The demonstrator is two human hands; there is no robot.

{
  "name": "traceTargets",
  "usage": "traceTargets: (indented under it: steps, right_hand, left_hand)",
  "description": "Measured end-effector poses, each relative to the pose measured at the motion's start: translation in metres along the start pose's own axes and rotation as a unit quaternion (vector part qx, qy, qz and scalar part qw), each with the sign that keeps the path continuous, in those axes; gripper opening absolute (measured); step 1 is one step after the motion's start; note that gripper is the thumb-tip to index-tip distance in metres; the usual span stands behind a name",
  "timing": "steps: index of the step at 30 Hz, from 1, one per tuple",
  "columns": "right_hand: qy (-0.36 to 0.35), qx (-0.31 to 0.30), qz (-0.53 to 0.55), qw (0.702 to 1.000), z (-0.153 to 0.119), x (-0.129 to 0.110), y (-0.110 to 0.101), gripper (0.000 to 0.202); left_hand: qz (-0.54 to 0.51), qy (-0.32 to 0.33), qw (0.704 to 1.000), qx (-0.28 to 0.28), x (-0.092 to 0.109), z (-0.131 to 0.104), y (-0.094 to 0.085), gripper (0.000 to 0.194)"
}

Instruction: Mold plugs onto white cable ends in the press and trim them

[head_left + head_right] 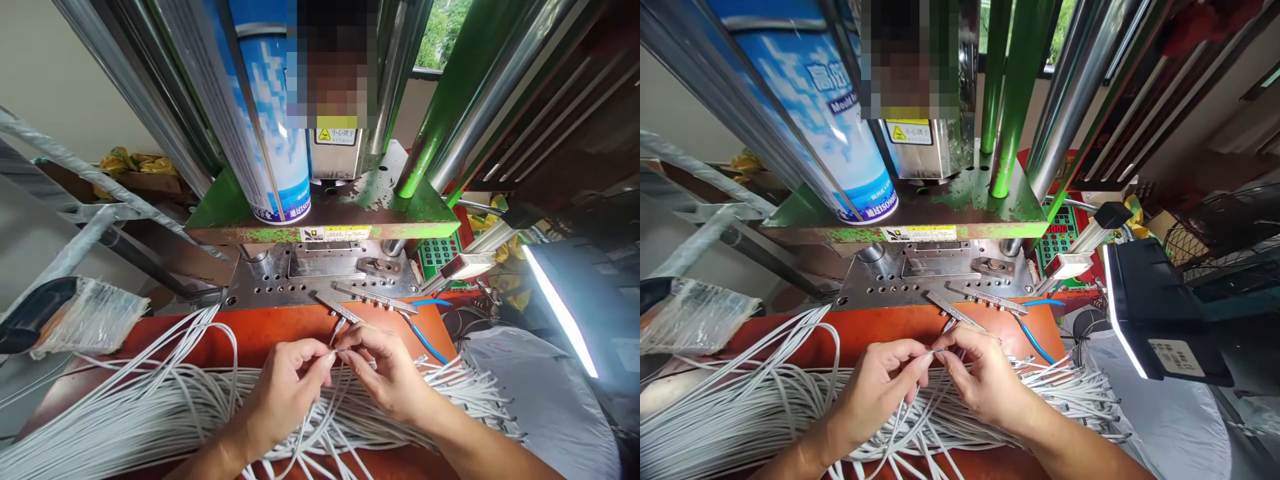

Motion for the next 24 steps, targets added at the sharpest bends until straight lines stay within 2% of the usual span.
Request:
traceTargets:
  steps: [2, 5, 7, 10, 14, 16, 20, 24]
  right_hand:
    - [0.007, -0.001, 0.018, 1.0, 0.0, 0.001, 0.001, 0.02]
    - [0.059, 0.001, 0.093, 0.994, 0.001, 0.009, 0.004, 0.025]
    - [0.063, 0.002, 0.096, 0.993, 0.002, 0.009, 0.004, 0.027]
    - [0.023, -0.013, -0.001, 1.0, 0.006, 0.004, -0.004, 0.025]
    - [0.007, 0.072, -0.133, 0.988, -0.003, 0.0, -0.04, 0.024]
    - [0.025, 0.083, -0.217, 0.972, -0.015, 0.004, -0.054, 0.023]
    - [0.051, 0.033, -0.341, 0.938, -0.034, 0.021, -0.051, 0.023]
    - [0.038, 0.055, -0.378, 0.923, -0.034, 0.037, -0.042, 0.017]
  left_hand:
    - [-0.036, -0.015, 0.999, -0.01, -0.002, 0.002, 0.001, 0.042]
    - [-0.083, -0.014, 0.996, -0.032, -0.001, 0.005, 0.002, 0.041]
    - [-0.107, -0.018, 0.993, -0.052, 0.0, 0.006, 0.004, 0.04]
    - [-0.112, -0.029, 0.992, -0.051, -0.002, 0.006, 0.003, 0.039]
    - [-0.131, -0.044, 0.99, -0.001, -0.009, 0.013, -0.007, 0.038]
    - [-0.161, -0.077, 0.984, 0.019, -0.015, 0.018, -0.012, 0.039]
    - [-0.206, -0.125, 0.97, 0.028, -0.024, 0.024, -0.014, 0.041]
    - [-0.211, -0.121, 0.969, 0.035, -0.026, 0.029, -0.012, 0.036]
Point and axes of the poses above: each hand's wrist, its own z-axis towards the middle knuckle, its own y-axis out of the palm, x = y × z, the point moved 6 cm from there along z, towards the middle knuckle, and after that the axes turned 2 degrees about -y, right-handed, at the moved point
